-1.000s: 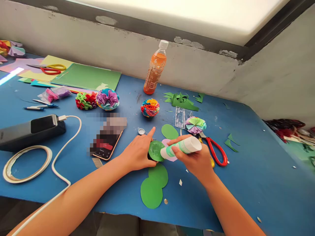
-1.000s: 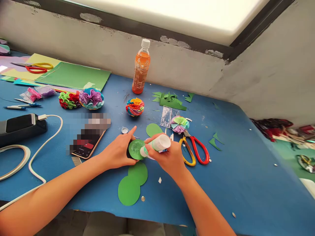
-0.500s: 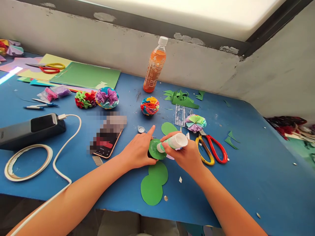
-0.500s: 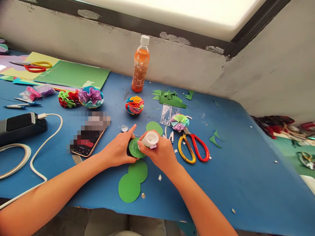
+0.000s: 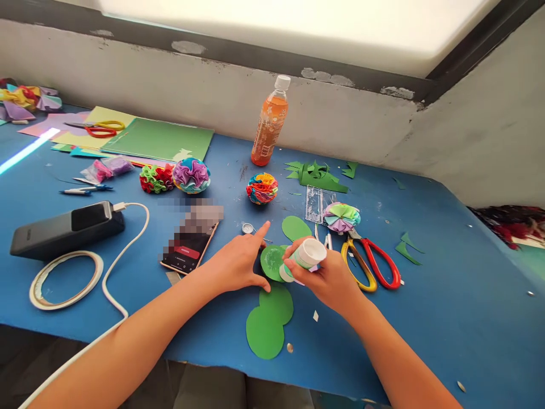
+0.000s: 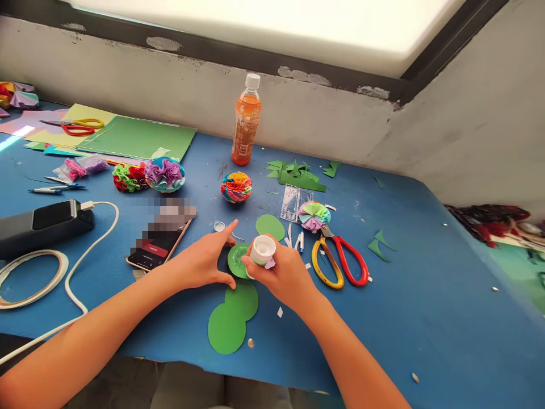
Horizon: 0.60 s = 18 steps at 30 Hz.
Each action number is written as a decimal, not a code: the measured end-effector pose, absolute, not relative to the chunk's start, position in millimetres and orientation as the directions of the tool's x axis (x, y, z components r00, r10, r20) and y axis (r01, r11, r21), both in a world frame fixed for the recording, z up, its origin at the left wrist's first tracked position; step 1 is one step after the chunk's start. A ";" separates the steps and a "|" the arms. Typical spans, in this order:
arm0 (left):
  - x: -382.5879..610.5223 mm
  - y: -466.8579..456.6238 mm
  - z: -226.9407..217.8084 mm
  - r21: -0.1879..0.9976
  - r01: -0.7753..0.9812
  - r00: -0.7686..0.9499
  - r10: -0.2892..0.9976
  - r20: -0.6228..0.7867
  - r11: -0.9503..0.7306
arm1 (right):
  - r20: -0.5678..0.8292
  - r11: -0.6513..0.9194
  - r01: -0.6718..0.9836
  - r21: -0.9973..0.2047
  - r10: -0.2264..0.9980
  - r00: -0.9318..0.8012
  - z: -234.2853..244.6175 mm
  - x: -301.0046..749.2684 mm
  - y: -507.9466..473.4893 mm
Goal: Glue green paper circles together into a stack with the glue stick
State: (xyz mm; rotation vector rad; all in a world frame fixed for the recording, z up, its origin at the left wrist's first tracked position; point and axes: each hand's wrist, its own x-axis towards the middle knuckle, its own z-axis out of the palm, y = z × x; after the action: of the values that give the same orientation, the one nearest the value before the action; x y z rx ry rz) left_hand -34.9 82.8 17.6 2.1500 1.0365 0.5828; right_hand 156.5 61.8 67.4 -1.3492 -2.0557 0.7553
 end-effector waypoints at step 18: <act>-53.2 100.1 14.1 0.517 0.753 0.276 0.909 0.313 -0.407 | 0.434 0.449 0.513 -0.732 0.887 -0.157 65.2 180.4 59.8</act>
State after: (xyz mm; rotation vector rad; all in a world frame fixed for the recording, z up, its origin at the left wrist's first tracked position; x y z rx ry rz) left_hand -53.2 100.1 14.1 2.2818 1.5295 0.8373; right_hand 180.4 59.8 65.2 -1.1923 -1.8151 0.5319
